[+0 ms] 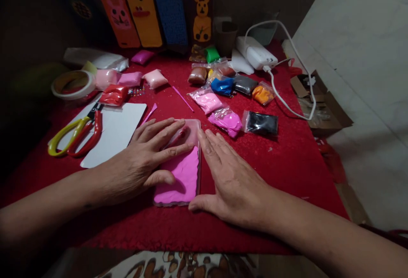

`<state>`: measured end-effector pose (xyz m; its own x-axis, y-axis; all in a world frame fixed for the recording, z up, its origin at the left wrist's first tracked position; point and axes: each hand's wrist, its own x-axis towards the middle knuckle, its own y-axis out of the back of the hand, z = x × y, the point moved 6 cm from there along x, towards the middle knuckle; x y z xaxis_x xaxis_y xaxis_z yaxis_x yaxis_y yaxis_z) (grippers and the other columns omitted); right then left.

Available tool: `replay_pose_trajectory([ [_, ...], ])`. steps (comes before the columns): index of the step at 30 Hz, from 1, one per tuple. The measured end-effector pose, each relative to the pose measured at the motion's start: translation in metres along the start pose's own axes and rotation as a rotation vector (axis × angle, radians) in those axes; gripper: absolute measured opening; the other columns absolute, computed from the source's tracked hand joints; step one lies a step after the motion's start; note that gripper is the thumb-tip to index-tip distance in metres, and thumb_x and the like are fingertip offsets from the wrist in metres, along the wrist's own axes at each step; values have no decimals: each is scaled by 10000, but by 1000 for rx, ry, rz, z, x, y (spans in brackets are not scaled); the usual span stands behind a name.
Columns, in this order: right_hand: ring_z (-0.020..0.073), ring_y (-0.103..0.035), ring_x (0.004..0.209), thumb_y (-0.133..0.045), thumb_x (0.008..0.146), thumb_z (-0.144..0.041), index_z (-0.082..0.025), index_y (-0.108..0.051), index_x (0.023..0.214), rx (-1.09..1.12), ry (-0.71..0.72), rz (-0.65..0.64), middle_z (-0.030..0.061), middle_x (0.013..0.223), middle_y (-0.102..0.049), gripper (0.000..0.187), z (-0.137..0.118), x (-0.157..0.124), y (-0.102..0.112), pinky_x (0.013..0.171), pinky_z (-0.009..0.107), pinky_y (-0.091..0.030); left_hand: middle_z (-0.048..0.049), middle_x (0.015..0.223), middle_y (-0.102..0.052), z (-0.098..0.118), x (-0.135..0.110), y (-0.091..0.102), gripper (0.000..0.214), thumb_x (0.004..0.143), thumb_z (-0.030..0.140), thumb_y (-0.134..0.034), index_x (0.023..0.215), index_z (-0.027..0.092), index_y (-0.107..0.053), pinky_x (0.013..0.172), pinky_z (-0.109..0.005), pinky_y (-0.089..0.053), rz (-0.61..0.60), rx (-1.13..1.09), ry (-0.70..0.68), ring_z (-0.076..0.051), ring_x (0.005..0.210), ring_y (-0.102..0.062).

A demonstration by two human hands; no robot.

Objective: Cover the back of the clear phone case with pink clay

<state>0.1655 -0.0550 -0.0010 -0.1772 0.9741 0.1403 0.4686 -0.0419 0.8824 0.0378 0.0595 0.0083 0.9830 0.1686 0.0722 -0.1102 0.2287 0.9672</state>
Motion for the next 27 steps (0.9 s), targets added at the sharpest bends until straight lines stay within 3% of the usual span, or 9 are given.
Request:
replay_pose_trajectory([
  [4, 315, -94, 1522, -781, 784, -469, -133, 84, 1595, 2, 4, 0, 273, 1643, -161, 1232, 0, 1, 0, 1202, 522, -264, -142, 1617, -330, 1, 1, 0, 765, 869, 714, -446, 1487, 264, -463, 1185, -646, -191, 34, 29, -12, -396, 1488, -262],
  [9, 310, -119, 1523, -778, 782, -479, -67, 1, 1588, -23, 15, 9, 308, 1619, -207, 1194, -1, 1, 0, 1197, 492, -266, -102, 1657, -241, -3, -9, 7, 709, 897, 692, -406, 1508, 333, -412, 1177, -624, -217, 34, -49, -18, -366, 1511, -190],
  [14, 308, -123, 1522, -786, 776, -462, -47, -40, 1581, -28, 12, 4, 319, 1609, -225, 1173, -2, 1, 1, 1191, 488, -258, -89, 1653, -258, -4, -16, 8, 692, 892, 691, -418, 1467, 312, -482, 1200, -561, -208, 29, -56, -30, -338, 1514, -182],
  [22, 304, -129, 1523, -791, 773, -458, -41, -60, 1579, -32, 12, 5, 309, 1613, -228, 1166, -3, 1, 1, 1195, 477, -254, -127, 1617, -337, 0, -11, 2, 735, 879, 695, -449, 1455, 242, -507, 1204, -582, -160, 57, 86, -29, -370, 1494, -248],
  [27, 305, -122, 1521, -771, 791, -482, -49, -48, 1582, -37, 20, 16, 308, 1618, -212, 1156, -2, 0, 1, 1191, 482, -257, -143, 1604, -358, -2, -9, 1, 761, 872, 707, -445, 1477, 247, -477, 1178, -628, -200, 65, 62, -14, -394, 1478, -276],
])
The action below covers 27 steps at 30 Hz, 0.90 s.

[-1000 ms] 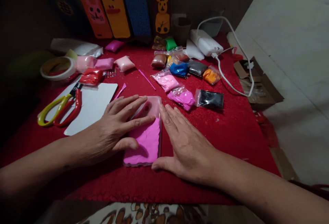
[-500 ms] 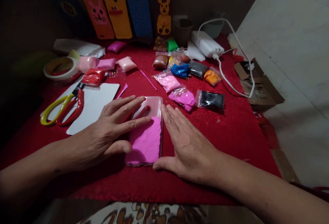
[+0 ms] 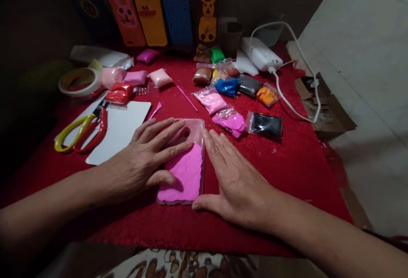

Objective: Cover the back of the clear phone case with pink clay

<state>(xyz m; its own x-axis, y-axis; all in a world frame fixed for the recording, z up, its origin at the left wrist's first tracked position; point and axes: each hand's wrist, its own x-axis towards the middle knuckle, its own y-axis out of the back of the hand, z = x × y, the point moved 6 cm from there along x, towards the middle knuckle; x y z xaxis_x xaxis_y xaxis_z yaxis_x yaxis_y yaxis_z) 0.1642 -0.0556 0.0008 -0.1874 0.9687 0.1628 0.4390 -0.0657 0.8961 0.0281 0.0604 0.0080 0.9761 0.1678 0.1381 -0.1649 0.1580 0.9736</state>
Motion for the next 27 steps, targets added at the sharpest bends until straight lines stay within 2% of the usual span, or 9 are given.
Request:
replay_pose_trajectory([
  [3, 310, -131, 1519, -763, 792, -502, -37, -59, 1579, -8, 8, 2, 317, 1610, -226, 1153, 0, 0, 0, 1189, 479, -258, -127, 1627, -312, 2, -4, 3, 751, 878, 709, -424, 1492, 277, -448, 1174, -631, -215, -14, -72, -4, -383, 1494, -240],
  [7, 309, -138, 1520, -774, 777, -508, -6, -93, 1567, -19, 9, 8, 327, 1596, -255, 1158, 1, 0, 0, 1190, 465, -251, -110, 1640, -284, 10, -12, 11, 738, 870, 730, -395, 1458, 294, -494, 1196, -582, -200, 11, -92, -28, -339, 1520, -180],
  [11, 300, -139, 1524, -782, 774, -493, -4, -90, 1568, -14, 10, 1, 321, 1597, -258, 1161, 0, 0, 0, 1192, 459, -245, -153, 1636, -280, 16, -15, 6, 757, 874, 715, -435, 1464, 244, -488, 1200, -573, -179, -35, -22, -65, -345, 1524, -175],
  [14, 298, -128, 1526, -786, 776, -475, -21, -74, 1574, -12, 12, 10, 318, 1604, -245, 1162, 0, 0, 0, 1195, 462, -242, -157, 1624, -305, 15, -15, 1, 741, 876, 712, -438, 1447, 246, -509, 1198, -572, -175, -18, 11, -64, -349, 1519, -199],
  [21, 308, -134, 1526, -775, 781, -491, -26, -74, 1577, -1, 1, -6, 312, 1606, -246, 1158, 0, -1, 0, 1195, 474, -251, -158, 1644, -252, 15, -15, 6, 748, 874, 715, -440, 1470, 265, -477, 1182, -585, -205, -48, -27, -78, -345, 1526, -175],
  [24, 304, -130, 1526, -786, 774, -480, -18, -79, 1573, -8, 7, 0, 316, 1603, -248, 1163, 0, 0, 1, 1199, 469, -239, -184, 1627, -283, 15, -15, 5, 745, 880, 709, -436, 1452, 236, -503, 1171, -609, -213, -48, -4, -59, -366, 1514, -205],
  [27, 306, -139, 1524, -785, 774, -485, -18, -82, 1573, -13, 6, 1, 320, 1602, -248, 1162, 1, 1, 0, 1197, 467, -243, -167, 1628, -291, 15, -15, 3, 747, 872, 725, -424, 1435, 244, -523, 1185, -597, -192, -22, 4, -41, -362, 1512, -214],
])
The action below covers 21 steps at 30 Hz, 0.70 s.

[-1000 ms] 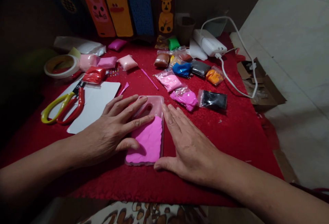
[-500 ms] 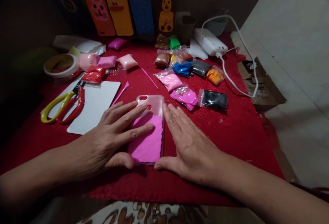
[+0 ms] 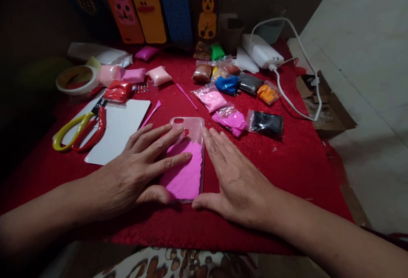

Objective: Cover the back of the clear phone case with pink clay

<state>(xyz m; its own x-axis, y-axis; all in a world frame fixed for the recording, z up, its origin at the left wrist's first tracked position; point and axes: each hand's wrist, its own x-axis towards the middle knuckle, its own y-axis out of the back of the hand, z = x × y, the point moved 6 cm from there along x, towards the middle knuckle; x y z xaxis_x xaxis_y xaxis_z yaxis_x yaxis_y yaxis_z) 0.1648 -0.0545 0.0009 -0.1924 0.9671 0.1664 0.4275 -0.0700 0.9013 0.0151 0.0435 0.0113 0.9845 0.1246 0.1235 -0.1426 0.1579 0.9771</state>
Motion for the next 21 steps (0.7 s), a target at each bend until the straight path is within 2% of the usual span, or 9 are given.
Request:
replay_pose_trajectory([
  [4, 307, -140, 1525, -780, 776, -493, -19, -87, 1573, -1, 5, -3, 313, 1608, -239, 1158, -1, 0, -1, 1196, 469, -249, -168, 1624, -302, -1, 2, -3, 796, 863, 740, -414, 1484, 244, -456, 1183, -589, -210, 25, -7, 6, -364, 1508, -228],
  [8, 304, -138, 1526, -776, 784, -481, -50, -56, 1584, 2, 4, 2, 298, 1619, -226, 1159, -1, 0, -1, 1201, 478, -245, -199, 1601, -334, -2, 6, -3, 780, 872, 728, -407, 1450, 213, -507, 1159, -632, -231, -6, 15, 2, -408, 1482, -275],
  [14, 315, -147, 1526, -769, 785, -507, -71, -33, 1590, 9, -5, -4, 297, 1617, -233, 1175, 0, -1, -1, 1197, 496, -262, -169, 1647, -240, 8, -3, 11, 820, 861, 757, -373, 1476, 224, -475, 1188, -605, -210, -18, -42, -7, -384, 1521, -174],
  [21, 318, -143, 1525, -767, 796, -479, -104, -5, 1595, 14, 4, -6, 288, 1619, -239, 1166, -1, -1, 0, 1195, 524, -263, -133, 1609, -351, 14, -13, 3, 772, 854, 755, -413, 1413, 243, -556, 1214, -581, -154, 1, 35, -13, -365, 1503, -251],
])
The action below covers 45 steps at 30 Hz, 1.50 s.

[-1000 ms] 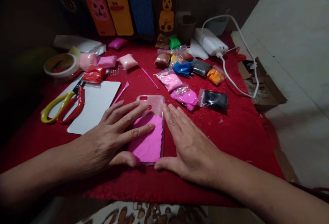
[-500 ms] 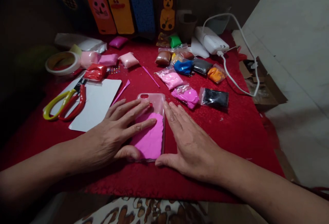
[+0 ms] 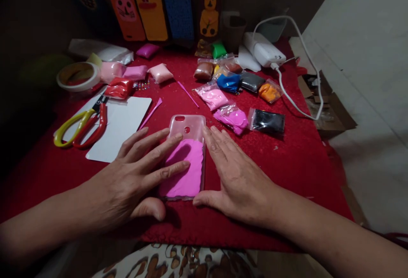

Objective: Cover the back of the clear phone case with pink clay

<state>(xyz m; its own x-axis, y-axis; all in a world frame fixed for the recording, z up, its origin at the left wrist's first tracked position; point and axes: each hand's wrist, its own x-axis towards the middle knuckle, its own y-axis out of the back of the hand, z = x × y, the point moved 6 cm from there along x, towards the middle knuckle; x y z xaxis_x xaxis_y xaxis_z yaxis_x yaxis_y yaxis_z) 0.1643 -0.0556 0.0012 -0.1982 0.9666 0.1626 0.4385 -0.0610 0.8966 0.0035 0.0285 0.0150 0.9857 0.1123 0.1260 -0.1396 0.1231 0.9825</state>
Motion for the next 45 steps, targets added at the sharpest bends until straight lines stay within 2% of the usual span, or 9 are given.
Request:
replay_pose_trajectory([
  [4, 324, -156, 1526, -757, 804, -475, -128, -12, 1599, 15, -26, -13, 276, 1625, -234, 1144, 0, 1, 0, 1190, 543, -276, -144, 1603, -357, -1, 1, 2, 770, 866, 747, -395, 1400, 219, -568, 1219, -569, -141, 22, 23, -3, -356, 1504, -251],
  [9, 319, -157, 1529, -748, 805, -502, -76, -73, 1586, 8, -18, -7, 290, 1618, -240, 1116, 1, 1, 0, 1190, 526, -274, -131, 1640, -280, -5, -2, 6, 799, 858, 755, -411, 1468, 244, -487, 1218, -557, -179, 48, -30, 6, -358, 1509, -226],
  [17, 333, -178, 1524, -764, 798, -477, -94, -50, 1591, 6, 1, 12, 288, 1615, -250, 1133, 1, 1, 0, 1193, 551, -262, -164, 1595, -366, -5, 2, 1, 759, 874, 726, -428, 1389, 185, -565, 1212, -576, -141, 87, 144, 45, -373, 1500, -257],
  [21, 340, -177, 1524, -760, 796, -492, -118, -25, 1599, 8, -11, 0, 283, 1618, -247, 1151, 2, 0, -2, 1193, 568, -262, -174, 1621, -306, -5, 1, 4, 817, 885, 743, -353, 1451, 172, -496, 1210, -554, -182, 56, 13, 45, -352, 1510, -224],
  [24, 343, -172, 1524, -754, 799, -503, -115, -27, 1599, 11, -12, -3, 284, 1621, -238, 1149, 2, 0, -2, 1192, 571, -264, -158, 1642, -260, -3, 1, 2, 827, 874, 754, -344, 1482, 206, -461, 1210, -548, -177, 46, -53, 35, -345, 1516, -200],
  [29, 336, -178, 1524, -752, 805, -496, -131, -22, 1601, 16, -17, 0, 271, 1624, -244, 1140, 2, 1, -1, 1191, 562, -277, -148, 1611, -340, 2, 7, -1, 782, 869, 744, -391, 1408, 202, -554, 1219, -561, -131, 67, 27, 50, -355, 1499, -255],
  [33, 322, -171, 1527, -746, 808, -501, -83, -65, 1590, 2, -1, 12, 286, 1620, -238, 1118, 0, 1, 0, 1199, 523, -262, -177, 1578, -391, 0, 10, -1, 770, 883, 721, -399, 1374, 157, -585, 1202, -585, -185, 40, 9, 43, -379, 1480, -292],
  [38, 332, -183, 1523, -750, 797, -520, -61, -93, 1582, -7, -9, 2, 301, 1607, -258, 1122, 2, 0, -1, 1193, 531, -267, -146, 1639, -277, -10, 2, 1, 774, 884, 725, -386, 1464, 223, -490, 1204, -565, -199, 58, -75, 67, -350, 1511, -211],
  [45, 349, -170, 1521, -759, 797, -488, -130, 0, 1603, 7, -11, 1, 281, 1628, -218, 1163, 2, 1, -2, 1195, 577, -262, -147, 1611, -338, -9, 4, -2, 793, 871, 732, -407, 1426, 182, -541, 1217, -578, -157, 45, 133, 90, -372, 1497, -261],
])
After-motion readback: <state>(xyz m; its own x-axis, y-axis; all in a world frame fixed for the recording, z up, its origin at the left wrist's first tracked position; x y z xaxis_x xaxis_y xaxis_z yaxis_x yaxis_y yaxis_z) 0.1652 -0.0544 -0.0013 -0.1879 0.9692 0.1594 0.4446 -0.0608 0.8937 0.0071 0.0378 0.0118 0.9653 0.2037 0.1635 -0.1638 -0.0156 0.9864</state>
